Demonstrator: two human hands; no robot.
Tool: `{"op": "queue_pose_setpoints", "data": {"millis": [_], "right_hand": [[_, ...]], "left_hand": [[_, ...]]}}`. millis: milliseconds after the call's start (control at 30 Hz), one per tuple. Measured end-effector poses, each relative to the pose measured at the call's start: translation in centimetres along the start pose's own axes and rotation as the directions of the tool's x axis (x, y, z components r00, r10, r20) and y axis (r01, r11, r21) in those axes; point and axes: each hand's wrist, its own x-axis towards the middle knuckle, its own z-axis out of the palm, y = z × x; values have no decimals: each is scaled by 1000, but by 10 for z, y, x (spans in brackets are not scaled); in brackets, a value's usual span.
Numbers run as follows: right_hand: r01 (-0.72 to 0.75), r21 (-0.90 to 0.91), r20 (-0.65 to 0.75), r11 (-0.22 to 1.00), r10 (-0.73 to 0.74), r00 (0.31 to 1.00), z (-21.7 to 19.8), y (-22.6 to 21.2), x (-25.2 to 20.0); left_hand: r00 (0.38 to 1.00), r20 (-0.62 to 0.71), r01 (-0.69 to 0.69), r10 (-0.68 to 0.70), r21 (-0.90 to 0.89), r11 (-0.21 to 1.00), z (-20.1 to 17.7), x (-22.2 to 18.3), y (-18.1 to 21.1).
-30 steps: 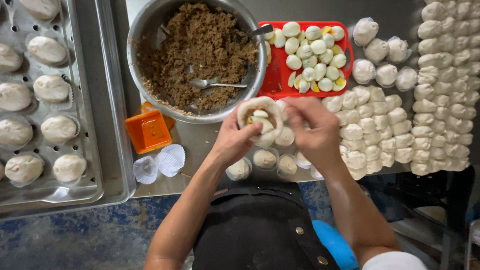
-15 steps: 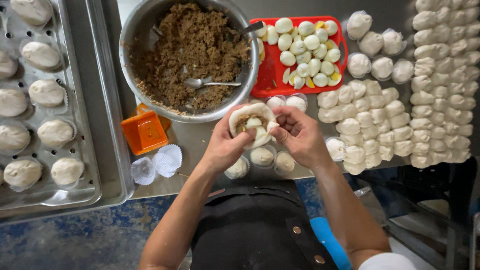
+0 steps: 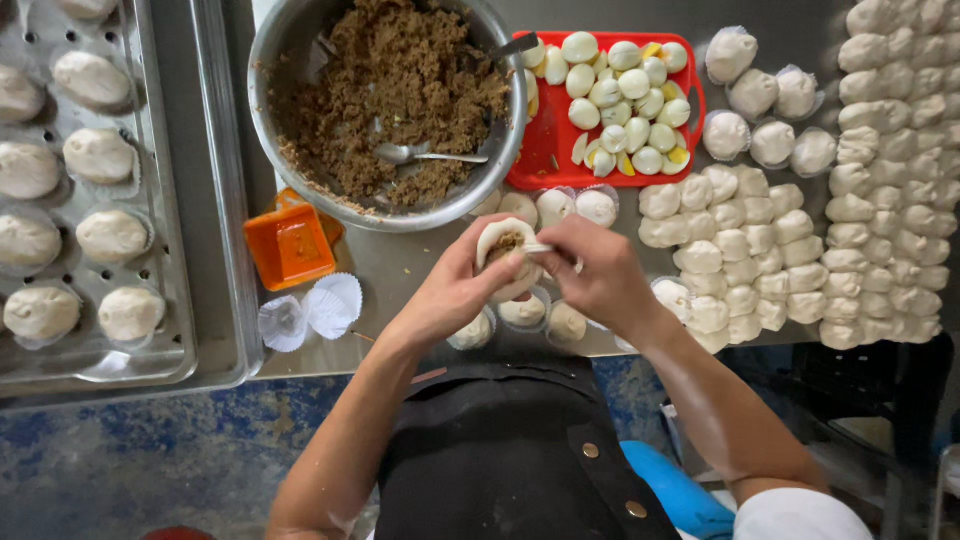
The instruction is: The person prepares meat buns by hand, placing meat filling and boiled egg pieces into dough circles, then pinching the dough to seal the buns and placing them onto a tray.
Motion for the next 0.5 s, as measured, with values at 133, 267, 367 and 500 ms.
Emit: {"op": "queue_pose_setpoints", "data": {"millis": [133,267,367,500], "right_hand": [[168,137,-16,976,-167,986,-3,-3,-2],[65,161,96,985,-81,992,-6,-5,-2],[81,147,126,986,-100,987,-6,-2,-1],[-50,87,194,995,32,980,0,6,-1]], "left_hand": [[999,9,-51,51,37,998,3,-2,-2],[1000,12,3,-5,123,992,5,-2,-1],[994,33,95,-100,143,985,6,2,-2],[999,-32,10,-7,101,995,4,0,-10]]}}
